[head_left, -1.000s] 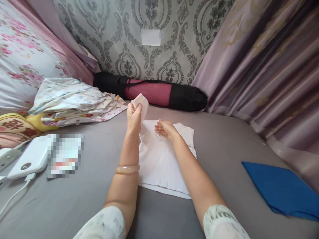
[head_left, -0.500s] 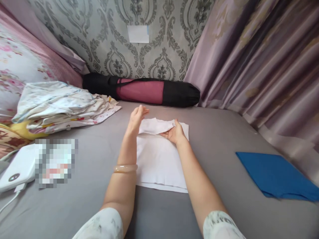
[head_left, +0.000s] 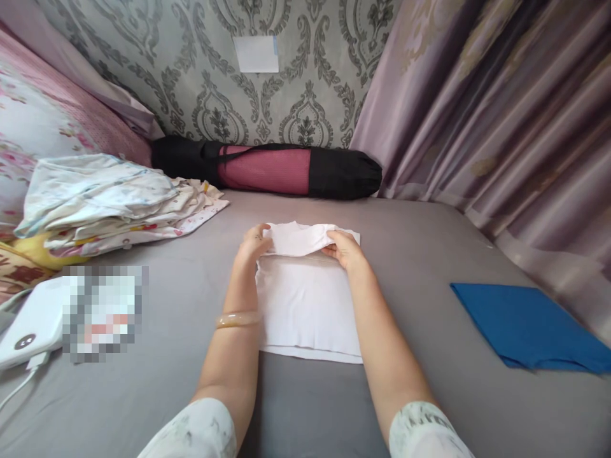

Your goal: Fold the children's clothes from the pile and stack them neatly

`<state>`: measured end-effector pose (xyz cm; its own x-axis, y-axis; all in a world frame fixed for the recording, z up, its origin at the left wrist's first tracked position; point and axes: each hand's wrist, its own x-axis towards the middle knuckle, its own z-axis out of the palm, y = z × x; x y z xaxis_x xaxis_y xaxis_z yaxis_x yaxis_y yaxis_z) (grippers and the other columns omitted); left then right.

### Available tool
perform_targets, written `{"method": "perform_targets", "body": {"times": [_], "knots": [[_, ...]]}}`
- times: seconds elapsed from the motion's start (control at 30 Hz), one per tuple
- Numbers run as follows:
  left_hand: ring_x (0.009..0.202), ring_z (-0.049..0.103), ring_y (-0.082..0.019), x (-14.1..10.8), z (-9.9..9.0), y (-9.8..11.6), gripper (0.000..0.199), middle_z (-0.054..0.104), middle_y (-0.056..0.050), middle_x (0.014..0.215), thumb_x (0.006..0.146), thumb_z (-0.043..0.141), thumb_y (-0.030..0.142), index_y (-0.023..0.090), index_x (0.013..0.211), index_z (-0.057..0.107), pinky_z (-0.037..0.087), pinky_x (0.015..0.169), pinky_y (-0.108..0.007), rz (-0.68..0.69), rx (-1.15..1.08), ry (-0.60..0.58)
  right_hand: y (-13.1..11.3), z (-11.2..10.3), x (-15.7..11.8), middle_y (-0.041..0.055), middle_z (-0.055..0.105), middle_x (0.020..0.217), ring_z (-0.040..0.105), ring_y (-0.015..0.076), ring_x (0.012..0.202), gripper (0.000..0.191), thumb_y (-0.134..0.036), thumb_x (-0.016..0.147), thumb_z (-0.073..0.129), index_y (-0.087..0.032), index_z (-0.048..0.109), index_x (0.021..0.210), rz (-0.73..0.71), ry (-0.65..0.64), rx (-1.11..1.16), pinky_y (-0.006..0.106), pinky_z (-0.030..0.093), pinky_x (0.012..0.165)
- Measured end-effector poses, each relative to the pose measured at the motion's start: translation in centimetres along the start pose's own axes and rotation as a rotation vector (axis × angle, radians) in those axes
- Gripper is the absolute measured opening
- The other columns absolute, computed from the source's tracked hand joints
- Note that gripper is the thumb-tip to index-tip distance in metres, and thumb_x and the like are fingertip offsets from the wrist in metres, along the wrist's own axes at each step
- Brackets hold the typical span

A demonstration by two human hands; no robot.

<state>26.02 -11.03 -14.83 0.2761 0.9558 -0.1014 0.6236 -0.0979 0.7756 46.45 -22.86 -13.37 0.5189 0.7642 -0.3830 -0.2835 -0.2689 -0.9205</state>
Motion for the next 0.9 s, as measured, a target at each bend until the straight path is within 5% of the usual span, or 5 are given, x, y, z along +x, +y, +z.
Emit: {"method": "perform_targets", "body": {"times": [0.17, 0.33, 0.67, 0.9], "knots": [[0.123, 0.047, -0.04, -1.2, 0.2, 1.0, 0.061, 0.059, -0.015, 0.127, 0.07, 0.063, 0.033, 0.028, 0.13, 0.057, 0.038, 0.099, -0.053, -0.009, 0.319, 0.005, 0.4, -1.4, 0.5, 0.0024, 0.068, 0.077, 0.063, 0.0134, 0.063, 0.021, -0.015, 0.074, 0.051, -0.018, 0.065, 0.089, -0.04, 0.071, -0.279, 0.025, 0.055, 0.06], [0.136, 0.033, -0.039, -2.2, 0.8, 1.6, 0.062, 0.042, -0.017, 0.145, 0.08, 0.056, 0.05, 0.027, 0.137, 0.051, 0.028, 0.107, -0.053, -0.034, 0.449, -0.014, 1.4, -2.5, 1.7, 0.0039, 0.066, 0.064, 0.066, 0.0175, 0.059, 0.018, -0.014, 0.072, 0.054, -0.016, 0.068, 0.083, -0.062, 0.092, -0.578, 0.024, 0.051, 0.054], [0.143, 0.017, -0.043, -1.7, 1.8, 0.5, 0.071, 0.025, -0.019, 0.156, 0.082, 0.046, 0.064, 0.027, 0.143, 0.043, 0.017, 0.108, -0.063, -0.016, 0.477, -0.025, 1.6, -3.9, 1.4, 0.0091, 0.071, 0.075, 0.067, 0.0218, 0.081, 0.019, -0.023, 0.079, 0.054, -0.017, 0.071, 0.086, -0.224, 0.188, -1.083, 0.027, 0.048, 0.07], [0.144, 0.017, -0.04, -1.3, 2.0, 0.2, 0.065, 0.026, -0.017, 0.157, 0.089, 0.036, 0.059, 0.028, 0.146, 0.039, 0.016, 0.109, -0.063, -0.031, 0.456, -0.016, 1.0, -4.0, 1.0, 0.0085, 0.07, 0.076, 0.066, 0.0213, 0.079, 0.023, -0.027, 0.083, 0.051, -0.019, 0.072, 0.087, -0.223, 0.194, -1.089, 0.027, 0.046, 0.068]]}}
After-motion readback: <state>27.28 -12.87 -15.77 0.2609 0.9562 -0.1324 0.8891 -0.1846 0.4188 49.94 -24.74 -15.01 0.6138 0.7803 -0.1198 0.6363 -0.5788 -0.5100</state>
